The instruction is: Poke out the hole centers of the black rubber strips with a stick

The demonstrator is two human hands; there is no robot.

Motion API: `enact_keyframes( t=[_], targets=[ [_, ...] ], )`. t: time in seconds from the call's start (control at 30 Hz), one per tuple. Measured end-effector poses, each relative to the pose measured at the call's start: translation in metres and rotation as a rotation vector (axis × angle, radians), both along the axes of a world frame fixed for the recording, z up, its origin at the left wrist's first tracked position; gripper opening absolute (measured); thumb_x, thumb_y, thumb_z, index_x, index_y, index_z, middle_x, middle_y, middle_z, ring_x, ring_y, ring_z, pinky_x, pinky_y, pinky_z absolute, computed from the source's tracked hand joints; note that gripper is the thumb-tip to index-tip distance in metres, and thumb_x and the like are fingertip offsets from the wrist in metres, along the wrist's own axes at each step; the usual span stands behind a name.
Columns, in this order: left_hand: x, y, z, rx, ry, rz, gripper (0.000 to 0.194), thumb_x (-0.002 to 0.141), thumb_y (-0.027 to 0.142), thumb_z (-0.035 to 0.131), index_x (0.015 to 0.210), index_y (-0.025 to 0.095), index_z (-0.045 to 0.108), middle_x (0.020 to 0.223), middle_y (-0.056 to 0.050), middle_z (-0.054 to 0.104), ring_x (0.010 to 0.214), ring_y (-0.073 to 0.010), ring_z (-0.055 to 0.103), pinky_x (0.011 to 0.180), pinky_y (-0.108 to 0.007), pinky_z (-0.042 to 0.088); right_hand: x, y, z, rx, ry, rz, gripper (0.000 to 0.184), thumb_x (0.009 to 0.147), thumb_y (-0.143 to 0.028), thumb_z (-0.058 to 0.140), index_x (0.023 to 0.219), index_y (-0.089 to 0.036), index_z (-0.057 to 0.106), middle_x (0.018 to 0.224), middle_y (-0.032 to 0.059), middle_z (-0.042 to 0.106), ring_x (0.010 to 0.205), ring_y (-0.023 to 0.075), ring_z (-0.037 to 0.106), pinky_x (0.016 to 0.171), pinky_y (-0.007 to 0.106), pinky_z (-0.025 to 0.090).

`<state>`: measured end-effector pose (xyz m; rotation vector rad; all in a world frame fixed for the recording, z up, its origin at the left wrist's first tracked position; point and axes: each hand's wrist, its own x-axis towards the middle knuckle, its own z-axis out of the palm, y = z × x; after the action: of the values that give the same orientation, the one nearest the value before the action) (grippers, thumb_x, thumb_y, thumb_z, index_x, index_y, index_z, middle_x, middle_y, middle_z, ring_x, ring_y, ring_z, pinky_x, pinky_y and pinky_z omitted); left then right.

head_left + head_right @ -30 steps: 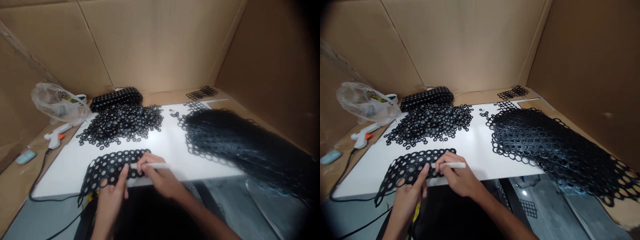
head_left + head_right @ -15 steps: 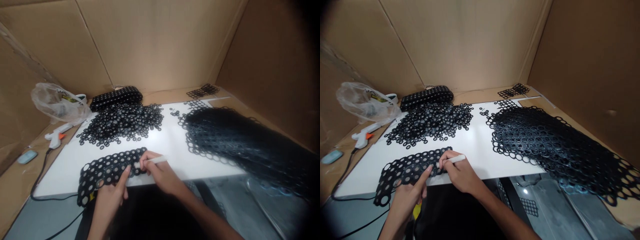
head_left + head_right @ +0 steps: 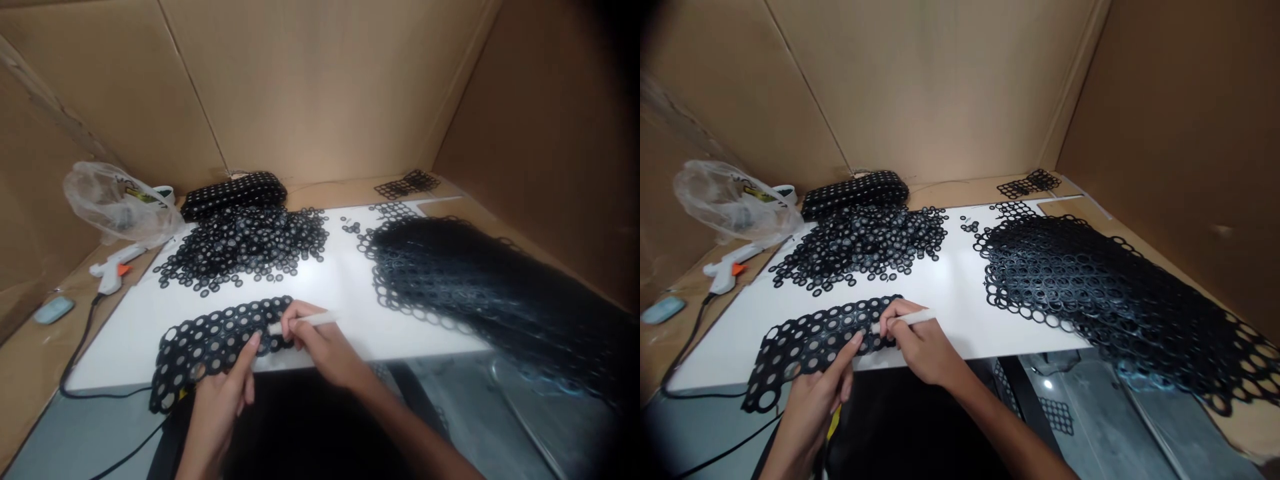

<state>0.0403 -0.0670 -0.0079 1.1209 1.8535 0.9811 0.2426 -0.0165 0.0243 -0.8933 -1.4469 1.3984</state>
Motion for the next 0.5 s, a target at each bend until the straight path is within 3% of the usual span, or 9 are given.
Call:
enact_keyframes(
  t=[0.23, 0.37, 0.5],
  targets=[
    [0.007, -0.013, 0.001, -0.131, -0.32, 0.113, 0.082, 0.077, 0.078, 0.083, 0.037, 0.021, 0.039, 0.038, 0.004, 0.029, 0.038, -0.0068, 0.026, 0.044, -0.025, 0.023, 0.001, -0.004, 0.005, -0.07, 0.07, 0.049, 0.021, 0.095, -0.013, 0.049, 0.081, -0.02, 0.062, 0.075, -0.0018, 0.057, 0.068, 0.0146, 0.05, 0.063, 0.028, 0.039],
    [0.01, -0.017, -0.001, -0.158, -0.407, 0.156, 0.08, 0.078, 0.072, 0.086, 0.037, 0.02, 0.04, 0.038, 0.005, 0.026, 0.04, -0.0056, 0.028, 0.045, -0.022, 0.027, 0.002, -0.004, 0.004, -0.071, 0.066, 0.072, 0.022, 0.097, -0.015, 0.049, 0.08, -0.02, 0.062, 0.074, -0.002, 0.057, 0.068, 0.0144, 0.05, 0.064, 0.028, 0.039],
    [0.01, -0.016, -0.005, -0.086, -0.524, 0.144, 0.07, 0.078, 0.064, 0.089, 0.044, 0.02, 0.047, 0.04, 0.006, 0.033, 0.039, -0.0042, 0.027, 0.043, -0.021, 0.027, 0.002, -0.003, 0.002, -0.062, 0.046, 0.08, 0.023, 0.1, -0.018, 0.05, 0.081, -0.02, 0.063, 0.076, -0.0014, 0.058, 0.069, 0.0145, 0.051, 0.065, 0.028, 0.04]
  ],
)
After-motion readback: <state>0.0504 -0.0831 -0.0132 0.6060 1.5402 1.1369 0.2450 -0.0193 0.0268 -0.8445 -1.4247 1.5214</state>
